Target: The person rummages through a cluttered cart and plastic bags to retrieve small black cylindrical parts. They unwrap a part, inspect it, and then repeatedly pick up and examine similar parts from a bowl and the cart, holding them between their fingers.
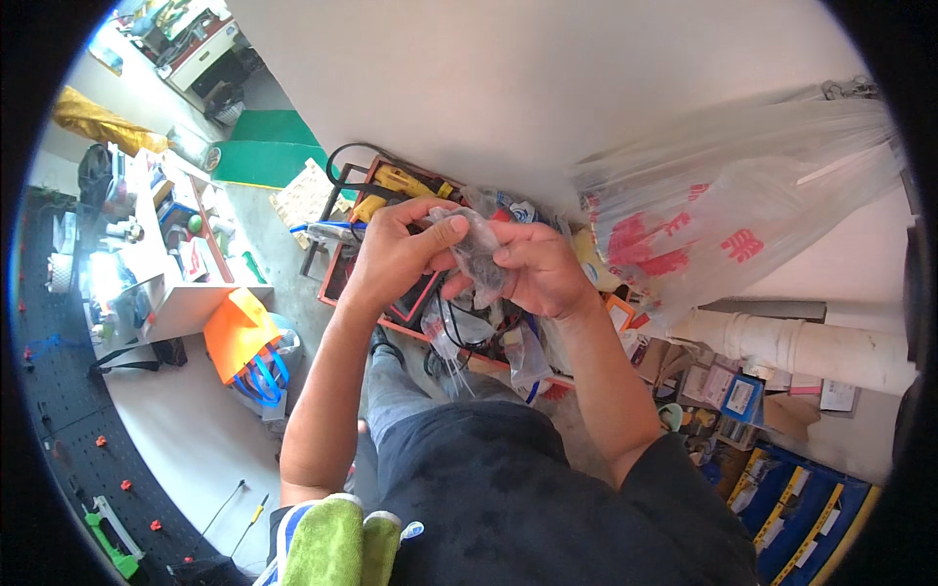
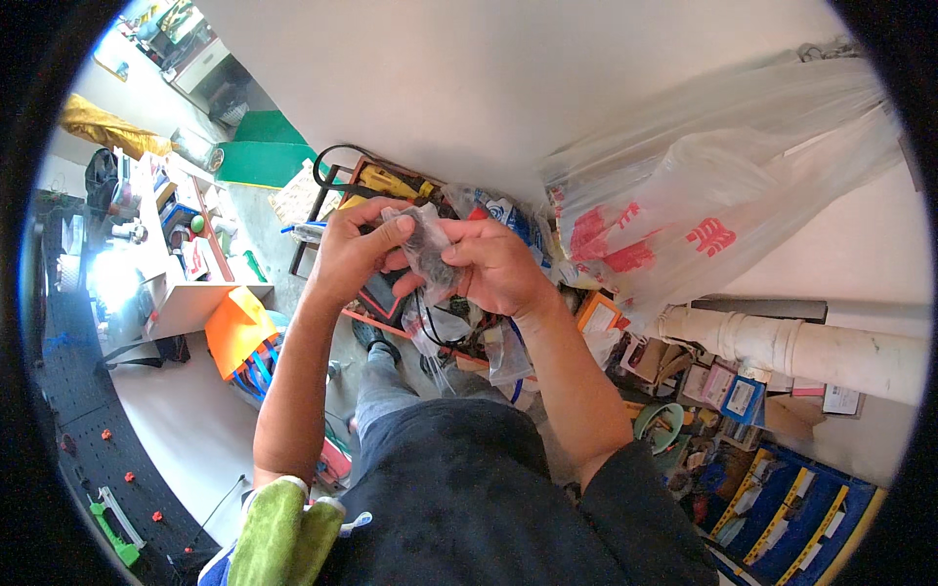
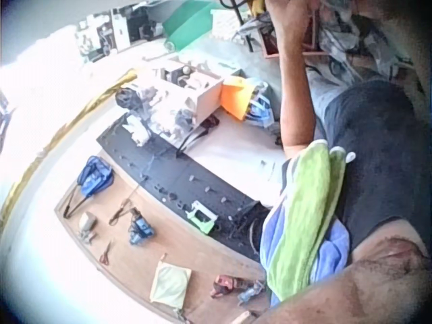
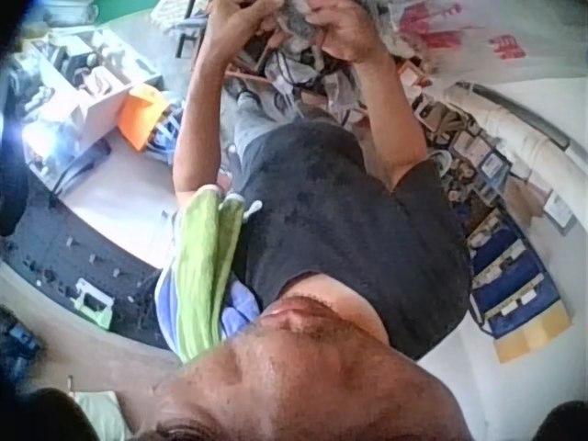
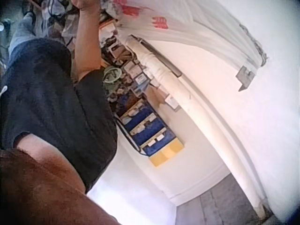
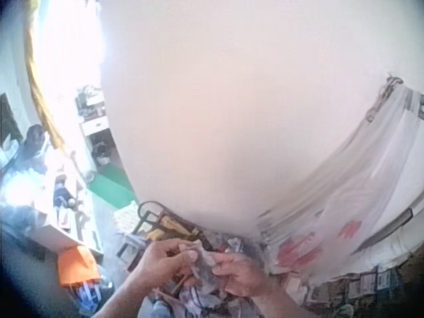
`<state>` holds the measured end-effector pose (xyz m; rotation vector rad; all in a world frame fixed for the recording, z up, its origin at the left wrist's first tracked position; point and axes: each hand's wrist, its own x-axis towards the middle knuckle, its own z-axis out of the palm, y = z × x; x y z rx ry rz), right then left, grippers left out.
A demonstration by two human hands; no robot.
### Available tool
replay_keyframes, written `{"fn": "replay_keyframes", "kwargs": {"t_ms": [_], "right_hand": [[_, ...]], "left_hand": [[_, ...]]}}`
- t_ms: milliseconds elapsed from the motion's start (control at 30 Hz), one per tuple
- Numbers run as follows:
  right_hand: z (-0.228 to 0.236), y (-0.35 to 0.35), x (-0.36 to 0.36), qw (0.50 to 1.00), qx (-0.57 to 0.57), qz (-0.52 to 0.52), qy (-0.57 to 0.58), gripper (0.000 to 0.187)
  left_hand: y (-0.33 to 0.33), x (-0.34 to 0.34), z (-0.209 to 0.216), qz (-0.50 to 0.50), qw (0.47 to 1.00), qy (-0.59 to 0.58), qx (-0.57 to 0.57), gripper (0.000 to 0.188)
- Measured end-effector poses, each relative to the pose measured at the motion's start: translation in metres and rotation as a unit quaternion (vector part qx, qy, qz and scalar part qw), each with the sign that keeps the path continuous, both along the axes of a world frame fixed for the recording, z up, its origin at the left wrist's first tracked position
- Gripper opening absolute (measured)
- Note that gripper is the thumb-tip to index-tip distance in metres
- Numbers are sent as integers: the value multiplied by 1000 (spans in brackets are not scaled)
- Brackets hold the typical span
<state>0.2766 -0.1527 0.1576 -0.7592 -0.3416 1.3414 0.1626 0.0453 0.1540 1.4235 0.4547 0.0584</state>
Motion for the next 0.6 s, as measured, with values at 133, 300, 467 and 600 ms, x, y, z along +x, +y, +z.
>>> {"fn": "replay_keyframes", "kwargs": {"t_ms": [133, 300, 467, 600], "right_hand": [[-1, 3, -6, 999, 14, -2, 30, 58], [-1, -1, -8, 999, -37, -5, -10, 52], [10, 1, -16, 996, -51, -41, -53, 47], [21, 5, -18, 993, -50, -60, -84, 51]], "left_hand": [[2, -6, 1, 23, 1000, 4, -10, 36], [4, -15, -3, 60, 988, -21, -143, 29], [2, -25, -8, 62, 957, -82, -270, 29], [1, -32, -8, 60, 939, -134, -310, 31]]}}
